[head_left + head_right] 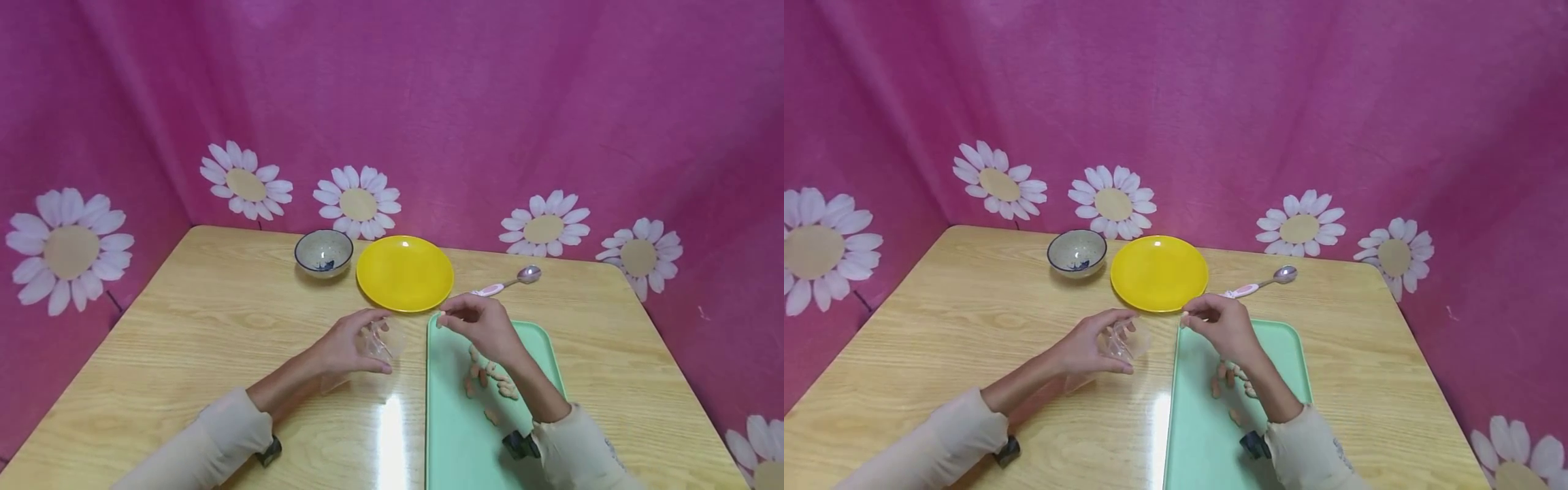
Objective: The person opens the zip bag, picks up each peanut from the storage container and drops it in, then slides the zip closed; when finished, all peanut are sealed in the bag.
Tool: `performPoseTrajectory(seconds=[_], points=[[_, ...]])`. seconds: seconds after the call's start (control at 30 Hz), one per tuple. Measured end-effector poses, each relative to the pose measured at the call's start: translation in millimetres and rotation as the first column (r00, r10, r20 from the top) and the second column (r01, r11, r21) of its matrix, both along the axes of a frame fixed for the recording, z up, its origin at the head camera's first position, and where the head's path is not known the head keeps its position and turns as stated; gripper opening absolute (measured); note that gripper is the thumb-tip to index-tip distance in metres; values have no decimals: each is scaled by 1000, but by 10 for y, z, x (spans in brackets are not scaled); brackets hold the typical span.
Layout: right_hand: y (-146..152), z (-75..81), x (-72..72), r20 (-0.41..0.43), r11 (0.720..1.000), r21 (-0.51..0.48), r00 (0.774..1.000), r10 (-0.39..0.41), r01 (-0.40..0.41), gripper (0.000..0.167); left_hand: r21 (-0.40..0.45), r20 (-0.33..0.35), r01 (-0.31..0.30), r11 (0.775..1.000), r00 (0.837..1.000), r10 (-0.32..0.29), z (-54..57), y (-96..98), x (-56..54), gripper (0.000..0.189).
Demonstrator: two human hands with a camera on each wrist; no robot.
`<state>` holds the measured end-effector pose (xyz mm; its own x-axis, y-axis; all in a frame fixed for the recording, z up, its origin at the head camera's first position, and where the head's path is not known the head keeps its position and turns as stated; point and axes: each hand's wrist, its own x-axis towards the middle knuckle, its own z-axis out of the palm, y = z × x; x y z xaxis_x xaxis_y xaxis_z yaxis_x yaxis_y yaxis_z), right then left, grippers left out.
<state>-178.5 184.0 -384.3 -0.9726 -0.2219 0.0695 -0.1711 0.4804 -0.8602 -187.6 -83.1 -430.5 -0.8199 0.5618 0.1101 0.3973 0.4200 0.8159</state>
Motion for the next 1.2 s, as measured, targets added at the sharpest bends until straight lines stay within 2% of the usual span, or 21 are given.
performPoseTrajectory(seconds=[0.17,0.3,0.53,0.7,0.9,1.2], points=[[-271,7,63,2,999,-19,999,38,-38,18,-1,1,12,1000,1000,-12,-5,3,-8,84],[-442,-35,86,-43,997,27,997,67,-66,13,2,-13,22,1000,1000,-22,-9,6,-8,84],[-539,-107,122,-68,993,81,994,90,-85,10,9,-18,7,1000,1000,-7,11,2,7,83],[-397,-102,118,-87,994,98,994,64,-56,13,-3,-14,-3,1000,1000,3,36,4,12,83],[-70,-140,39,-70,989,146,997,39,-28,14,-7,8,-10,1000,1000,10,37,-2,14,83],[349,-293,-44,-16,945,327,1000,8,-2,11,-7,21,-5,1000,1000,6,27,-16,36,84]])
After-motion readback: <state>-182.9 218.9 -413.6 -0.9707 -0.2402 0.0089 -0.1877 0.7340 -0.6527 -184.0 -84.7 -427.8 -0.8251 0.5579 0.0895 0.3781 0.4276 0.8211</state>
